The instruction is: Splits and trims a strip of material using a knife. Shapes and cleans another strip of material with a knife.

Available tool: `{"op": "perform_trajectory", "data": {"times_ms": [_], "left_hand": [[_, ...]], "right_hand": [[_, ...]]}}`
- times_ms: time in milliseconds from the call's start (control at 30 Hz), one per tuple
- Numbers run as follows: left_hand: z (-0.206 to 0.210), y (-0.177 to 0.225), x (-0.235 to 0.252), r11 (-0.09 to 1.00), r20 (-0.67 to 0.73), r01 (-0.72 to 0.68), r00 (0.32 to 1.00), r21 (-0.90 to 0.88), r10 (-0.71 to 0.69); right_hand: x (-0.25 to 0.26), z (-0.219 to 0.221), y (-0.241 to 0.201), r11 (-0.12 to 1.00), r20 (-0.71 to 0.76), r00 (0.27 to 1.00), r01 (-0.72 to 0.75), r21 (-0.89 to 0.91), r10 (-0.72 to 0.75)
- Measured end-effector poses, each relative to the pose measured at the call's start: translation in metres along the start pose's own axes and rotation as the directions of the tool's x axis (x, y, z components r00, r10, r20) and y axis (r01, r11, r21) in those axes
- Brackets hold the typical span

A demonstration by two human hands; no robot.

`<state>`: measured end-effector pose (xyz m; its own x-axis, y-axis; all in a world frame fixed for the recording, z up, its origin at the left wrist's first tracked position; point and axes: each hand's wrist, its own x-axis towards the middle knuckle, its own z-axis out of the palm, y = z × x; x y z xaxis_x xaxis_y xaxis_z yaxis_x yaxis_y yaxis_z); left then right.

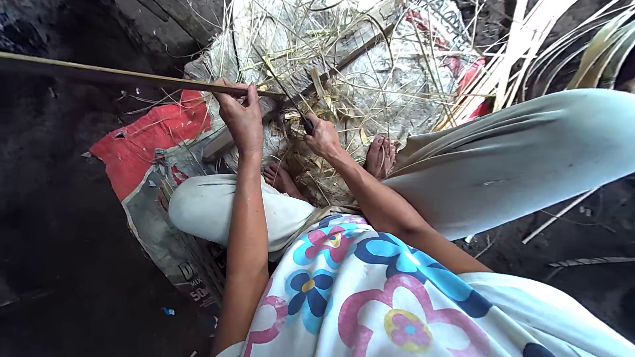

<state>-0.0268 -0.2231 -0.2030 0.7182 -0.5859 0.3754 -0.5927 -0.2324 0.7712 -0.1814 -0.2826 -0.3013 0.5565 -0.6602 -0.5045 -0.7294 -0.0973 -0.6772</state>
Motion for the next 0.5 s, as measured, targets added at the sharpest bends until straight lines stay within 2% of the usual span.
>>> {"op": "perform_trajectory", "data": {"times_ms": [133,267,400,500], "left_hand": [[0.005,0.001,0.001,1.000,-0.055,0.005,0.998,-0.003,-0.005],[0.008,0.007,-0.003,0.996,-0.107,0.062,0.993,0.062,-0.055],[0.007,0.005,-0.003,0.998,-0.133,0.042,0.990,0.044,-0.036],[0.008,0.005,-0.002,0.998,-0.127,0.033,0.992,0.050,-0.027]], "right_hand": [[0.000,0.000,-0.001,1.000,-0.020,1.000,-0.015,0.013,0.015],[-0.013,0.002,-0.016,0.994,-0.070,0.992,0.108,0.001,-0.108],[0.000,0.004,0.001,1.000,-0.011,1.000,-0.013,0.016,0.013],[-0.003,0.002,-0.003,1.000,-0.025,0.999,-0.025,0.005,0.025]]}}
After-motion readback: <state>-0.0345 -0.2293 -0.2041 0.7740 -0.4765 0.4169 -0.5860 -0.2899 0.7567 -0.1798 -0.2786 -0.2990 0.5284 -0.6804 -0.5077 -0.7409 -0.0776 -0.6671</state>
